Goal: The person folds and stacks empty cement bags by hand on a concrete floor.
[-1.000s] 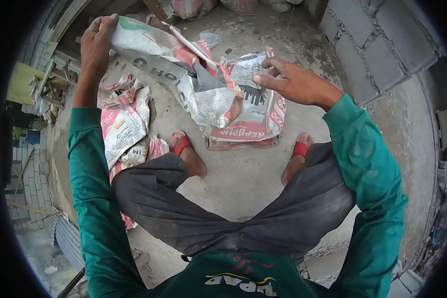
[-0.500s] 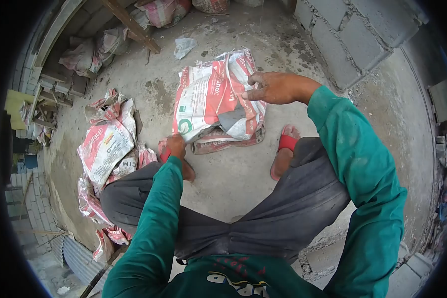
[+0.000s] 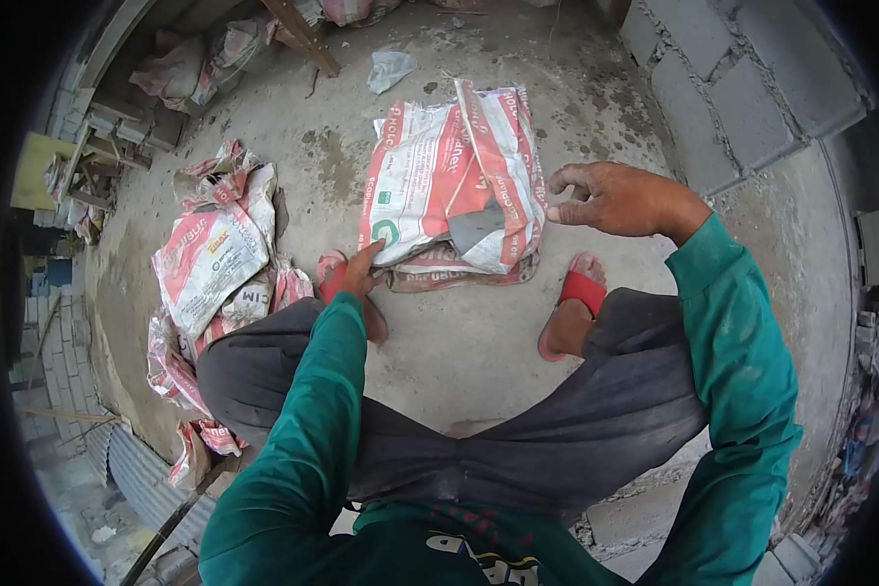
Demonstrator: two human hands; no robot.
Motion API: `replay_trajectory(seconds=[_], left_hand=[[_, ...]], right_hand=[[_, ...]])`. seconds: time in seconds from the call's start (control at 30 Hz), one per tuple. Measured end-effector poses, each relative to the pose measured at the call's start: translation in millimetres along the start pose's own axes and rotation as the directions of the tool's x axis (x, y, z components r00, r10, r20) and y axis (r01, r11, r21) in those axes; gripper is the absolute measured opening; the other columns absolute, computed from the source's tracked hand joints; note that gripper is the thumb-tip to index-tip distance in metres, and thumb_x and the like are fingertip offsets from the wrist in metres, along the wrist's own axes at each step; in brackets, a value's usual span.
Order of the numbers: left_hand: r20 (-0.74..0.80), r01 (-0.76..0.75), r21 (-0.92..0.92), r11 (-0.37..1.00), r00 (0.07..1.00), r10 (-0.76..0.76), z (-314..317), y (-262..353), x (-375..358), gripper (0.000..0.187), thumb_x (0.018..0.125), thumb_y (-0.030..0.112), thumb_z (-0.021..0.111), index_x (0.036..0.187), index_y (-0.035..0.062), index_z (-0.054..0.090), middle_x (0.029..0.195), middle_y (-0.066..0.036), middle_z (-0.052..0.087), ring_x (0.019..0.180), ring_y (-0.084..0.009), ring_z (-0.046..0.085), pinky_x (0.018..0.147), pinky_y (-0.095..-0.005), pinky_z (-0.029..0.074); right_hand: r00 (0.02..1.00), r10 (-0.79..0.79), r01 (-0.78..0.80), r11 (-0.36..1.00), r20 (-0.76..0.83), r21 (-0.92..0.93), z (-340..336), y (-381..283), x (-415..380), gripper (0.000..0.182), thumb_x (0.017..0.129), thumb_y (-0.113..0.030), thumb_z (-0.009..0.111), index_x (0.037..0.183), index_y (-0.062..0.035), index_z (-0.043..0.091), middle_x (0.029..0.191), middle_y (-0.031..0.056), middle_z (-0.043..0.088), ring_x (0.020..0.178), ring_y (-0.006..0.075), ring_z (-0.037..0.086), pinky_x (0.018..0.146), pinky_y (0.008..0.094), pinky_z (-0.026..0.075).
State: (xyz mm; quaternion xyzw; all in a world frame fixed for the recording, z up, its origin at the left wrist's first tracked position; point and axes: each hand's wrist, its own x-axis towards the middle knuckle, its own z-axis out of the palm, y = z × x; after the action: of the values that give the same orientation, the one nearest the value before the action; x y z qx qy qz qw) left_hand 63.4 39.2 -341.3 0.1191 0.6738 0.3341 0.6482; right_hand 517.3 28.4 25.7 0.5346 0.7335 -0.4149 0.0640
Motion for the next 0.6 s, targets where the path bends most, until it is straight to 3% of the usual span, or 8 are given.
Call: replay_trajectory(seconds=[0.17, 0.2, 0.27, 0.33, 0.37, 0.47, 0.53, 0.6], left_hand=[[-0.097, 0.094, 0.113, 0.989, 0.992, -0.083, 21.2, -11.2, -41.9, 0.056, 0.085, 0.022, 0.082, 0.131, 0.0016, 0.058, 0.125, -0.01, 0.064, 0.109, -0.0252, 0.062, 0.086, -0.0388, 0.052], [-0.241, 0.018, 0.12, 0.993, 0.97, 0.012, 29.8, -16.7, -69.4, 0.05, 0.081, 0.009, 0.083, 0.119, -0.0149, 0.06, 0.116, -0.023, 0.068, 0.096, -0.0327, 0.07, 0.075, -0.0399, 0.058], [-0.09, -0.119, 0.161, 0.98, 0.987, 0.134, 4.4, -54.8, -28.0, 0.069, 0.073, 0.019, 0.09, 0.12, -0.0177, 0.057, 0.116, -0.028, 0.068, 0.101, -0.0354, 0.07, 0.08, -0.04, 0.058], [-0.289, 0.059, 0.687, 0.724, 0.936, 0.198, -4.0, -58.2, 31.2, 0.102, 0.065, 0.037, 0.094, 0.137, -0.0108, 0.041, 0.138, -0.027, 0.056, 0.129, -0.0389, 0.056, 0.101, -0.0448, 0.05], [-0.442, 0.168, 0.676, 0.718, 0.872, 0.213, 29.7, 3.8, -49.3, 0.103, 0.069, 0.039, 0.092, 0.144, -0.0031, 0.034, 0.147, -0.024, 0.047, 0.139, -0.0407, 0.045, 0.108, -0.0547, 0.043], [-0.294, -0.147, 0.631, 0.762, 0.863, 0.41, 43.8, 112.7, -78.7, 0.094, 0.077, 0.038, 0.085, 0.146, -0.0001, 0.034, 0.145, -0.024, 0.049, 0.137, -0.0419, 0.046, 0.106, -0.0625, 0.04], [-0.158, -0.422, 0.643, 0.639, 0.743, 0.65, 39.8, 193.5, -96.4, 0.087, 0.076, 0.036, 0.085, 0.138, -0.0099, 0.044, 0.134, -0.029, 0.061, 0.126, -0.042, 0.059, 0.107, -0.0462, 0.048], [-0.097, -0.449, 0.681, 0.578, 0.728, 0.679, 23.4, 272.0, -163.7, 0.065, 0.077, 0.04, 0.082, 0.114, -0.0115, 0.066, 0.126, -0.03, 0.065, 0.118, -0.0417, 0.064, 0.098, -0.0433, 0.053]], right_hand=[[0.998, 0.065, -0.065, 0.998, -0.008, 0.023, -2.3, -3.2, -6.4, 0.058, 0.099, -0.048, 0.063, 0.133, -0.0029, 0.058, 0.117, 0.0227, 0.067, 0.108, 0.0311, 0.065, 0.094, 0.0416, 0.05], [1.0, 0.012, -0.012, 1.0, 0.006, -0.008, -3.3, -13.4, 0.0, 0.057, 0.098, -0.047, 0.064, 0.133, -0.0023, 0.058, 0.114, 0.0225, 0.067, 0.105, 0.03, 0.066, 0.092, 0.0409, 0.051], [0.999, -0.009, 0.007, 0.998, 0.035, 0.058, -4.4, -15.0, 5.4, 0.054, 0.098, -0.042, 0.066, 0.132, -0.0013, 0.058, 0.106, 0.0189, 0.068, 0.095, 0.026, 0.066, 0.087, 0.0389, 0.051], [0.999, -0.038, 0.035, 0.992, 0.019, 0.125, -2.7, -17.0, 9.5, 0.049, 0.098, -0.035, 0.067, 0.131, -0.0007, 0.058, 0.097, 0.0139, 0.066, 0.086, 0.0203, 0.063, 0.08, 0.0357, 0.05], [0.996, -0.078, 0.074, 0.992, 0.034, 0.106, -2.8, -19.2, 13.1, 0.049, 0.098, -0.035, 0.067, 0.131, -0.0007, 0.058, 0.097, 0.0139, 0.066, 0.086, 0.0203, 0.063, 0.08, 0.0357, 0.05], [0.996, -0.078, 0.07, 0.988, 0.047, 0.139, -0.4, -17.5, 21.8, 0.047, 0.098, -0.03, 0.068, 0.131, 0.0008, 0.056, 0.091, 0.0099, 0.063, 0.083, 0.0159, 0.061, 0.076, 0.0326, 0.049], [0.998, -0.049, 0.043, 0.993, 0.051, 0.111, -0.1, -10.6, 31.4, 0.047, 0.098, -0.028, 0.067, 0.132, 0.0016, 0.055, 0.089, 0.0067, 0.062, 0.081, 0.0143, 0.06, 0.073, 0.0307, 0.048], [0.995, -0.055, 0.045, 0.992, 0.088, 0.114, 1.7, -2.2, 38.3, 0.047, 0.098, -0.028, 0.067, 0.132, 0.0018, 0.055, 0.089, 0.0061, 0.062, 0.08, 0.0143, 0.061, 0.073, 0.0302, 0.048]])
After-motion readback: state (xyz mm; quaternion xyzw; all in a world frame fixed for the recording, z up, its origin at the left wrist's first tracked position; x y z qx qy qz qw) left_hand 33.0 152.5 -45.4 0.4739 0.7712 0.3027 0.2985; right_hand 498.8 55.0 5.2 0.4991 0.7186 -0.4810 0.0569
